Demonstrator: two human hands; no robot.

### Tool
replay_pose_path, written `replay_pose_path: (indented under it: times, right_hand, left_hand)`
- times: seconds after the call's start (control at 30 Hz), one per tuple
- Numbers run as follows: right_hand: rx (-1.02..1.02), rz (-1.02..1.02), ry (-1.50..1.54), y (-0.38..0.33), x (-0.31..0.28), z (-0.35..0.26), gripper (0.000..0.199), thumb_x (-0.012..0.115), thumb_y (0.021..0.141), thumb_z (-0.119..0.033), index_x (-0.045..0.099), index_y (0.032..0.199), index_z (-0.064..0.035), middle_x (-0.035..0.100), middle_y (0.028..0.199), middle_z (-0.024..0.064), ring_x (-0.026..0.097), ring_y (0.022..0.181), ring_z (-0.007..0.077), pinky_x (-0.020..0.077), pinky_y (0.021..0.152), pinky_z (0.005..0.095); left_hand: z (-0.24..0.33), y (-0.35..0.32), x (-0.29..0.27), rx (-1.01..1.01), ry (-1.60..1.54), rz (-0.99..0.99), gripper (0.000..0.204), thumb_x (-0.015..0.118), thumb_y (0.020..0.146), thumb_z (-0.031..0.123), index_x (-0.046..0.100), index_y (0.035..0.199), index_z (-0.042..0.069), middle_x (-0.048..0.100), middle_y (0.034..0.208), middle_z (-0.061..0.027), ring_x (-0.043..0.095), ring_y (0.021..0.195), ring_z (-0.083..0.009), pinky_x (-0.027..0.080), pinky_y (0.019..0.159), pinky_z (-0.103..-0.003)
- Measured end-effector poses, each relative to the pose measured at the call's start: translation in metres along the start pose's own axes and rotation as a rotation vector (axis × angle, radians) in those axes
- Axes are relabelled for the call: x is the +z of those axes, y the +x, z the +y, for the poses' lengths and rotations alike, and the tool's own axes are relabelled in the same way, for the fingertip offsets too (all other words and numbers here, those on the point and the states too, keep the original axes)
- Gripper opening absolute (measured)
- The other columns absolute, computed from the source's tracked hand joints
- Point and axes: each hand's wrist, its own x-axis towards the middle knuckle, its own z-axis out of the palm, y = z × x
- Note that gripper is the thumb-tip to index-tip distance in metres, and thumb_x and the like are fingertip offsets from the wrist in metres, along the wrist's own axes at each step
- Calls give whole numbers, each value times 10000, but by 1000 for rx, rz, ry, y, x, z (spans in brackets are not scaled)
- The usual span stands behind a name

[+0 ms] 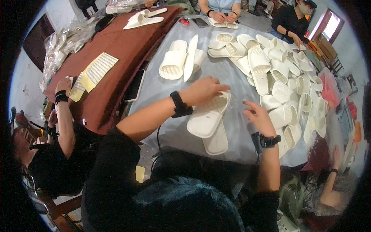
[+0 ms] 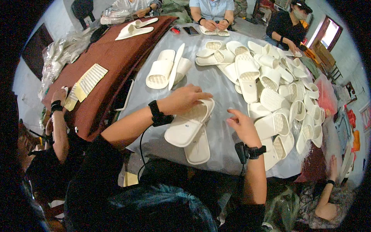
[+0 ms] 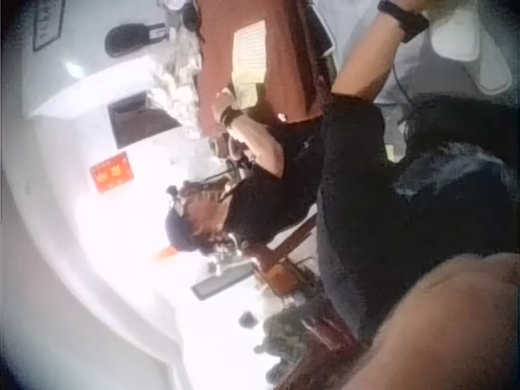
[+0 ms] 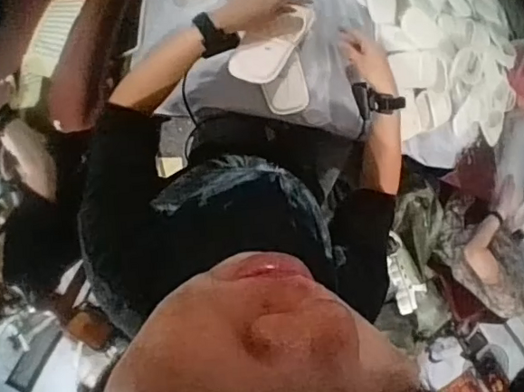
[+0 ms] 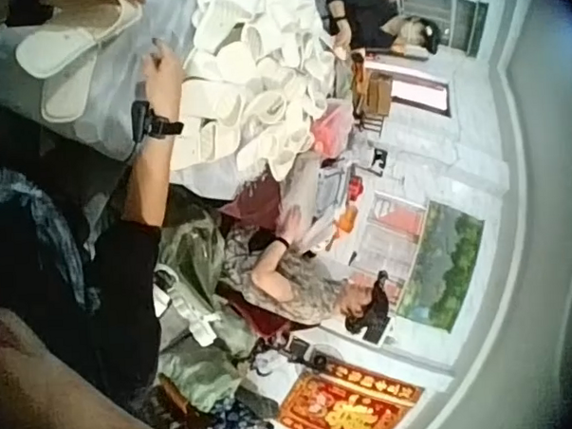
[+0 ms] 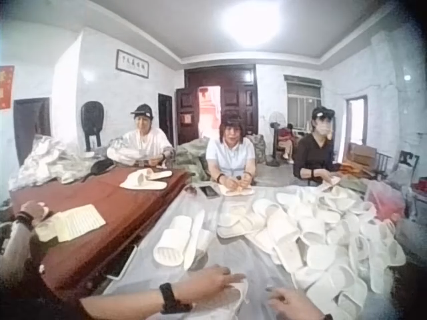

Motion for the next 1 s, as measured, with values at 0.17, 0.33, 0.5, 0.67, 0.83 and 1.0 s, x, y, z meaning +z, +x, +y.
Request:
replay_pose_path:
  times: [0.17, 0.33, 0.5, 0.67, 0.83, 1.0]
  right_hand:
    - [-272, -72, -204, 2, 17, -38, 683, 756, 802, -194, 463, 1407, -75, 556, 1315, 202, 524, 1205, 339, 432, 1009, 398]
    - [-414, -211, -228, 24, 63, -57, 857, 803, 743, -204, 360, 1460, -51, 443, 1441, 195, 398, 1311, 400, 375, 1083, 425]
    - [-508, -187, -479, 55, 84, -37, 851, 761, 699, -60, 369, 1454, -51, 534, 1309, 186, 465, 1160, 393, 400, 1035, 428]
    - [-381, -36, -465, 56, 51, -45, 835, 783, 671, -137, 418, 1420, -99, 556, 1145, 184, 465, 1074, 397, 379, 1007, 450]
    - [-344, 19, -559, 61, 28, -42, 873, 811, 666, -183, 412, 1442, -133, 533, 1181, 196, 433, 1130, 379, 388, 1014, 448]
    - [-261, 30, -551, 56, -4, -41, 835, 851, 616, -171, 519, 1382, -181, 520, 1244, 155, 422, 1184, 361, 375, 1064, 422]
  left_hand:
    - [-2, -7, -31, -53, 76, -149, 381, 633, 871, 96, 620, 1246, 162, 630, 924, -131, 610, 883, -341, 493, 775, -436]
    - [10, -36, -62, -181, -111, 92, 394, 600, 857, 7, 618, 1241, 92, 628, 979, -174, 619, 955, -361, 493, 838, -437]
    - [26, -81, -63, -339, 59, 9, 459, 604, 808, -31, 617, 1250, 94, 632, 1019, -175, 613, 944, -369, 500, 828, -432]
    - [25, -89, -43, -267, 173, -52, 509, 643, 809, 53, 578, 1305, 149, 590, 1023, -137, 583, 949, -339, 497, 814, -419]
    - [8, -38, -13, -212, 266, -30, 532, 662, 810, 74, 556, 1320, 180, 576, 1018, -137, 586, 963, -323, 495, 832, -417]
    - [-10, -6, -15, -208, 134, -109, 652, 788, 737, 161, 545, 1341, 185, 570, 1025, -176, 574, 973, -344, 479, 828, -411]
